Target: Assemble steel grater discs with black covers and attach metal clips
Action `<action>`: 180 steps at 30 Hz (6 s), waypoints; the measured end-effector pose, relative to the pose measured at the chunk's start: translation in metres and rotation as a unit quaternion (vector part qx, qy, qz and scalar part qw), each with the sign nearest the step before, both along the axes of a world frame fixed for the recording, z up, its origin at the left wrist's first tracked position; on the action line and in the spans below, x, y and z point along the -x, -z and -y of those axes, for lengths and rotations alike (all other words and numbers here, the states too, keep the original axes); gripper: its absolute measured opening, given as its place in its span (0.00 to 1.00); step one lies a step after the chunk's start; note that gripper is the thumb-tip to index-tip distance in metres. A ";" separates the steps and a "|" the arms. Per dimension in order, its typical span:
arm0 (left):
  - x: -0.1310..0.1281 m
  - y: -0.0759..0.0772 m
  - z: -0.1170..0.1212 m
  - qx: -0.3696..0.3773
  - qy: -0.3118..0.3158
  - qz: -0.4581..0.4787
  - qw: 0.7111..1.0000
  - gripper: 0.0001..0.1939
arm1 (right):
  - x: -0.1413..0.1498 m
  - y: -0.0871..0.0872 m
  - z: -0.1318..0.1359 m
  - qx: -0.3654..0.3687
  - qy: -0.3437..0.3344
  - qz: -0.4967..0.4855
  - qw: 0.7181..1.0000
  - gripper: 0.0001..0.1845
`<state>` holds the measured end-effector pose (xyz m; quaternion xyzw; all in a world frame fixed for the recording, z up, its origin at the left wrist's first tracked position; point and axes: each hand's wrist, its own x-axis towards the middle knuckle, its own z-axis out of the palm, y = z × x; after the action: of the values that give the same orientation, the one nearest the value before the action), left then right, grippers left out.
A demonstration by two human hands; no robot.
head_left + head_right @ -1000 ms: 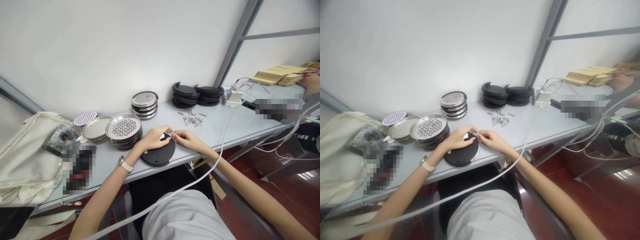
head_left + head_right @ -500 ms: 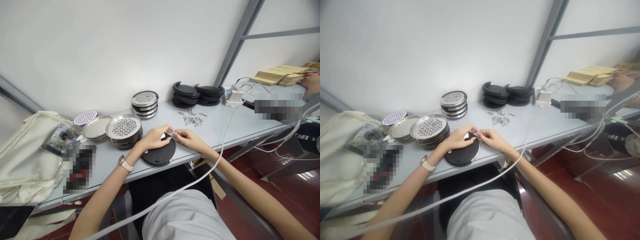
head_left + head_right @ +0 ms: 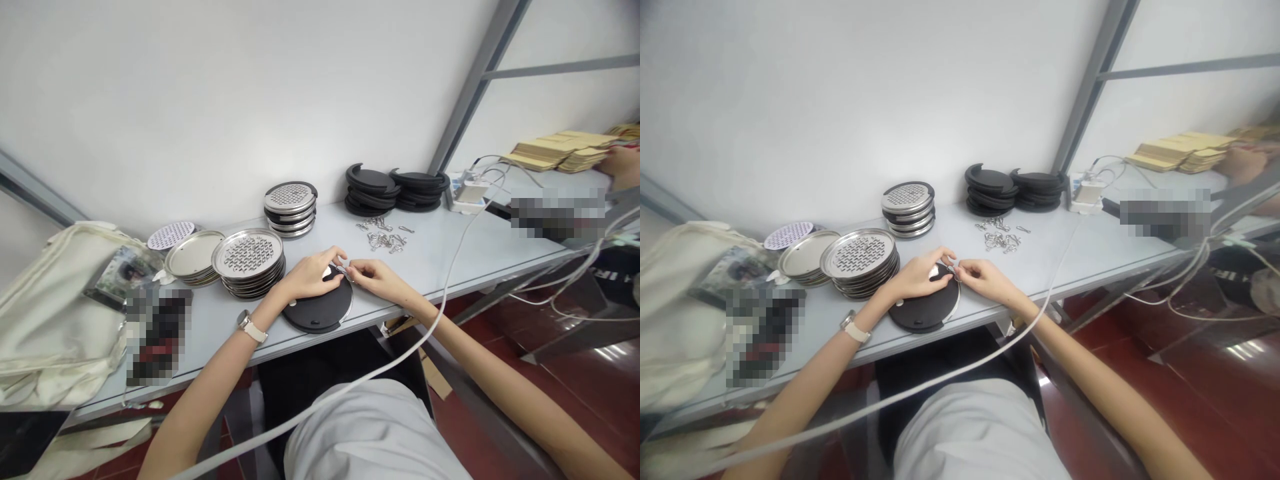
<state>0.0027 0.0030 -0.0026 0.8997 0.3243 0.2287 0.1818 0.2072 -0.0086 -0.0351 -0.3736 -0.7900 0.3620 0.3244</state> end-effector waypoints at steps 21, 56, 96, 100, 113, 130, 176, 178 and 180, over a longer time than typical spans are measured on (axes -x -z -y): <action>0.000 0.000 -0.001 -0.035 0.015 -0.018 0.999 0.09 | 0.001 -0.004 0.006 -0.054 0.030 0.041 0.997 0.18; 0.002 -0.003 0.004 -0.079 -0.015 -0.067 0.995 0.08 | 0.001 -0.001 0.002 -0.031 -0.001 0.060 0.998 0.21; 0.002 0.004 -0.001 -0.051 0.014 -0.024 0.998 0.08 | 0.002 -0.002 0.003 -0.082 0.014 0.099 0.992 0.19; 0.002 0.004 -0.002 -0.047 0.017 -0.018 0.999 0.09 | 0.002 -0.004 0.003 -0.080 0.015 0.094 0.992 0.19; 0.002 0.004 -0.003 -0.034 0.026 0.001 0.999 0.09 | 0.002 -0.004 0.004 -0.074 0.014 0.091 0.993 0.19; 0.002 0.004 -0.005 -0.018 0.053 0.035 0.998 0.10 | 0.001 -0.001 0.003 -0.052 0.029 0.069 0.996 0.21; 0.002 0.000 -0.002 0.020 0.036 0.047 0.998 0.11 | 0.000 -0.001 0.002 -0.014 0.066 0.020 0.998 0.21; 0.002 -0.001 -0.001 0.020 0.039 0.047 0.998 0.11 | -0.001 -0.002 0.003 -0.011 0.070 0.017 0.997 0.20; 0.002 -0.001 -0.001 0.010 0.040 0.043 0.998 0.11 | -0.001 -0.004 0.003 -0.016 0.066 0.024 0.997 0.20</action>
<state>0.0011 0.0043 -0.0018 0.8995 0.2823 0.2564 0.2133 0.2081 -0.0120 -0.0316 -0.4279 -0.7769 0.3180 0.3350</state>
